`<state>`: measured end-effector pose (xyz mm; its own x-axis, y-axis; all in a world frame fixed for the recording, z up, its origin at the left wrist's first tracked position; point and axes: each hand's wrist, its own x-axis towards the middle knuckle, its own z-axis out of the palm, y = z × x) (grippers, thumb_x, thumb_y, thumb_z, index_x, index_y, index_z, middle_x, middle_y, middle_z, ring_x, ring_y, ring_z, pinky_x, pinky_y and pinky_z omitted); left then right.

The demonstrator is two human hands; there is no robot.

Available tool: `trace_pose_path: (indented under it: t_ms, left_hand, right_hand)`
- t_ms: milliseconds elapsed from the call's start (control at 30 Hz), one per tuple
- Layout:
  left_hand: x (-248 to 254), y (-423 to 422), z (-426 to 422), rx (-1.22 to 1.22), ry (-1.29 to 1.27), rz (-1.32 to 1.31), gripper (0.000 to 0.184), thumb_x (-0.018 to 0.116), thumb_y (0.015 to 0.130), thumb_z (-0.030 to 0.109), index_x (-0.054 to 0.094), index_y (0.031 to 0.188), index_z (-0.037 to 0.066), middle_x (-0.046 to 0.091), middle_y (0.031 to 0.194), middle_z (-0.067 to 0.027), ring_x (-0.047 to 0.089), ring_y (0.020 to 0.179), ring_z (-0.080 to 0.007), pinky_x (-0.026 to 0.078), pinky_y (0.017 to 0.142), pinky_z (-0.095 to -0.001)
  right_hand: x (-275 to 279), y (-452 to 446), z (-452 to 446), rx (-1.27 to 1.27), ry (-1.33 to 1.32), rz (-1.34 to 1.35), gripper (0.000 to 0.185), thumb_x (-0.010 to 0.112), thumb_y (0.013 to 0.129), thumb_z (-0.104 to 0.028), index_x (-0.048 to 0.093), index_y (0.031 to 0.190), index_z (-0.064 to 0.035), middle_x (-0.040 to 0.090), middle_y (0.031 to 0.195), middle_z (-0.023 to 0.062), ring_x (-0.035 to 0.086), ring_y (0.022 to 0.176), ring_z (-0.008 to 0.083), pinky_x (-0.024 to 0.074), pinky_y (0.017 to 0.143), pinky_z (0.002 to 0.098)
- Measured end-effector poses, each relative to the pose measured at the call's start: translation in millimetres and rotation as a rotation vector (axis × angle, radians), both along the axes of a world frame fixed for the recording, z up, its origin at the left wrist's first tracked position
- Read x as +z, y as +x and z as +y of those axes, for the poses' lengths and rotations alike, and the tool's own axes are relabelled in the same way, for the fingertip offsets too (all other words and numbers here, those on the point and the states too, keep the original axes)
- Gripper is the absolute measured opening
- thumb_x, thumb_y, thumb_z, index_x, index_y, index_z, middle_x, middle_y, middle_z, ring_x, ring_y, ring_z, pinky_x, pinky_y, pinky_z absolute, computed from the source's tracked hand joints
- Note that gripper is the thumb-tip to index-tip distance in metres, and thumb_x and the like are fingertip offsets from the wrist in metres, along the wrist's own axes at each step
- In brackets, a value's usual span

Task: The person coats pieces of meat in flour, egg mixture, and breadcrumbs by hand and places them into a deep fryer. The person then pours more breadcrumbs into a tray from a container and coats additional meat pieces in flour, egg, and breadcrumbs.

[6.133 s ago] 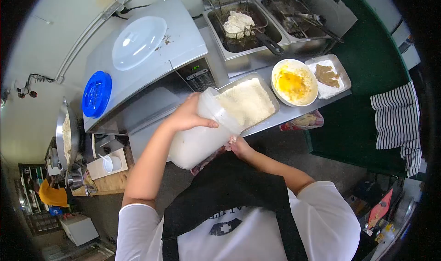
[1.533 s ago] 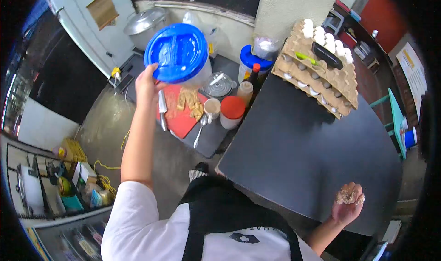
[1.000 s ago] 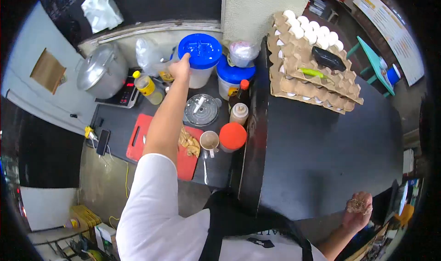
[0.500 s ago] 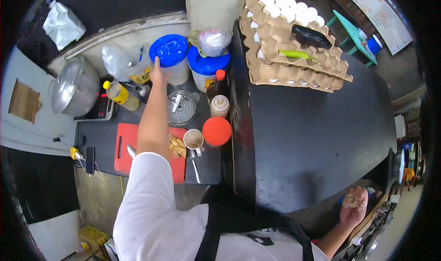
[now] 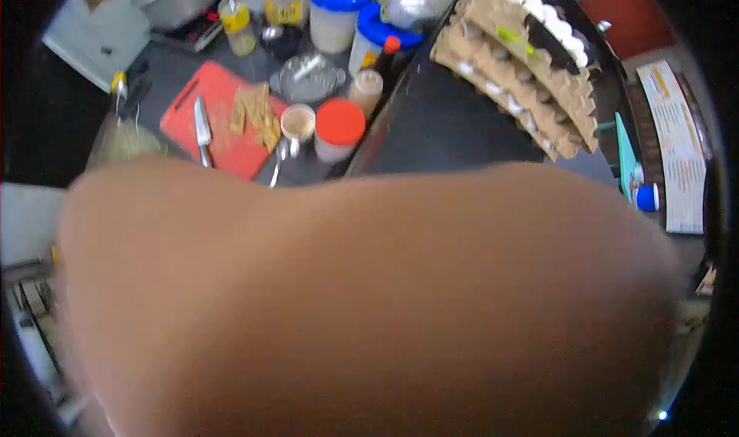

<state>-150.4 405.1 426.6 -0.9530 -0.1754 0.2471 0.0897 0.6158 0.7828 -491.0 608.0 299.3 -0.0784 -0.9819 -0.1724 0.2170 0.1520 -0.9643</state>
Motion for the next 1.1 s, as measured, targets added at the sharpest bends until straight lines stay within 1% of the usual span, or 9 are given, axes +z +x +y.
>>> trace_pose_path:
  t_ms: [33, 167, 433, 500, 567, 667, 800, 1000, 1100]
  left_hand:
    - [2.5, -6.8, 28.0, 0.026, -0.065, -0.028, 0.009, 0.065, 0.083, 0.012, 0.059, 0.083, 0.005, 0.058, 0.078, -0.0004, 0.057, 0.073, -0.0127, 0.046, 0.06, -0.0293]
    - [-1.7, -40.8, 127.8, 0.224, -0.251, -0.127, 0.008, 0.064, 0.082, 0.012, 0.061, 0.082, 0.005, 0.059, 0.077, -0.0027, 0.058, 0.072, -0.0153, 0.047, 0.058, -0.0299]
    - [-14.5, -70.9, 249.0, 0.759, -0.319, -0.274, 0.009, 0.063, 0.08, 0.013, 0.064, 0.079, 0.004, 0.06, 0.076, -0.0072, 0.061, 0.071, -0.0204, 0.048, 0.054, -0.031]
    - [-18.5, -70.1, 263.2, 0.943, -0.315, -0.309, 0.009, 0.063, 0.08, 0.013, 0.064, 0.079, 0.004, 0.06, 0.076, -0.0083, 0.062, 0.071, -0.0217, 0.049, 0.054, -0.0313]
    - [-28.9, -48.8, 278.0, 1.149, -0.27, -0.315, 0.009, 0.063, 0.08, 0.013, 0.065, 0.078, 0.004, 0.06, 0.076, -0.0095, 0.062, 0.071, -0.023, 0.049, 0.053, -0.0316]
    - [-81.6, 16.2, 343.5, 1.411, -0.044, -0.198, 0.014, 0.063, 0.076, 0.015, 0.067, 0.077, 0.001, 0.063, 0.083, -0.017, 0.067, 0.079, -0.0309, 0.056, 0.06, -0.0391]
    - [-179.5, 55.5, 490.0, 1.795, 0.173, -0.439, 0.019, 0.062, 0.078, 0.01, 0.06, 0.095, 0.0, 0.061, 0.098, -0.0186, 0.062, 0.093, -0.0354, 0.054, 0.077, -0.0454]
    - [-284.0, 6.3, 755.1, 2.21, 0.819, -0.8, 0.027, 0.064, 0.08, 0.021, 0.062, 0.099, 0.002, 0.061, 0.101, -0.0174, 0.061, 0.097, -0.0367, 0.053, 0.08, -0.0465]
    - [-284.3, -29.9, 859.8, 2.567, 1.114, -0.73, 0.027, 0.062, 0.08, 0.021, 0.064, 0.098, 0.002, 0.064, 0.104, -0.0184, 0.063, 0.098, -0.0357, 0.052, 0.084, -0.0459]
  right_hand:
    - [-31.9, -21.2, 10.8, 0.058, 0.032, -0.065, 0.033, 0.07, 0.08, -0.026, 0.047, 0.07, -0.0054, 0.045, 0.067, 0.0025, 0.04, 0.064, 0.0139, 0.0296, 0.054, 0.0285]
    - [28.1, 10.9, -53.3, 0.551, 0.004, 0.167, 0.036, 0.072, 0.08, -0.027, 0.046, 0.066, -0.0079, 0.045, 0.066, 0.0029, 0.039, 0.059, 0.0144, 0.0312, 0.053, 0.0277]
    - [33.9, 43.5, -73.6, 1.066, 0.023, 0.037, 0.039, 0.072, 0.079, -0.034, 0.046, 0.068, -0.0072, 0.046, 0.068, 0.004, 0.043, 0.059, 0.0151, 0.0352, 0.051, 0.0278]
    - [33.4, 72.0, -80.4, 1.164, 0.019, 0.048, 0.035, 0.072, 0.077, -0.029, 0.046, 0.069, -0.0069, 0.046, 0.068, 0.0042, 0.043, 0.059, 0.0148, 0.0355, 0.051, 0.0275]
    - [44.2, 90.6, -60.2, 0.961, 0.064, 0.152, 0.038, 0.074, 0.077, -0.032, 0.046, 0.07, -0.007, 0.046, 0.068, 0.0041, 0.044, 0.059, 0.0149, 0.0356, 0.051, 0.027]
    - [31.6, 134.6, -74.4, 1.306, 0.018, -0.005, 0.04, 0.068, 0.086, -0.039, 0.045, 0.073, -0.0083, 0.043, 0.069, 0.0041, 0.044, 0.06, 0.0157, 0.0403, 0.054, 0.0302]
    - [-5.2, 215.2, 3.9, 1.355, 0.391, -0.297, 0.031, 0.063, 0.088, -0.031, 0.047, 0.08, -0.0065, 0.047, 0.076, 0.0048, 0.046, 0.066, 0.0166, 0.0406, 0.055, 0.0276]
    - [-114.9, 317.8, 188.3, 1.539, 0.791, -0.21, 0.015, 0.058, 0.09, -0.025, 0.054, 0.085, -0.0107, 0.049, 0.073, 0.0, 0.047, 0.065, 0.0164, 0.038, 0.057, 0.0298]
    - [-146.7, 352.2, 274.3, 1.513, 0.825, -0.104, 0.014, 0.055, 0.091, -0.021, 0.052, 0.081, -0.0117, 0.045, 0.069, -0.0016, 0.045, 0.062, 0.0147, 0.0378, 0.056, 0.0293]
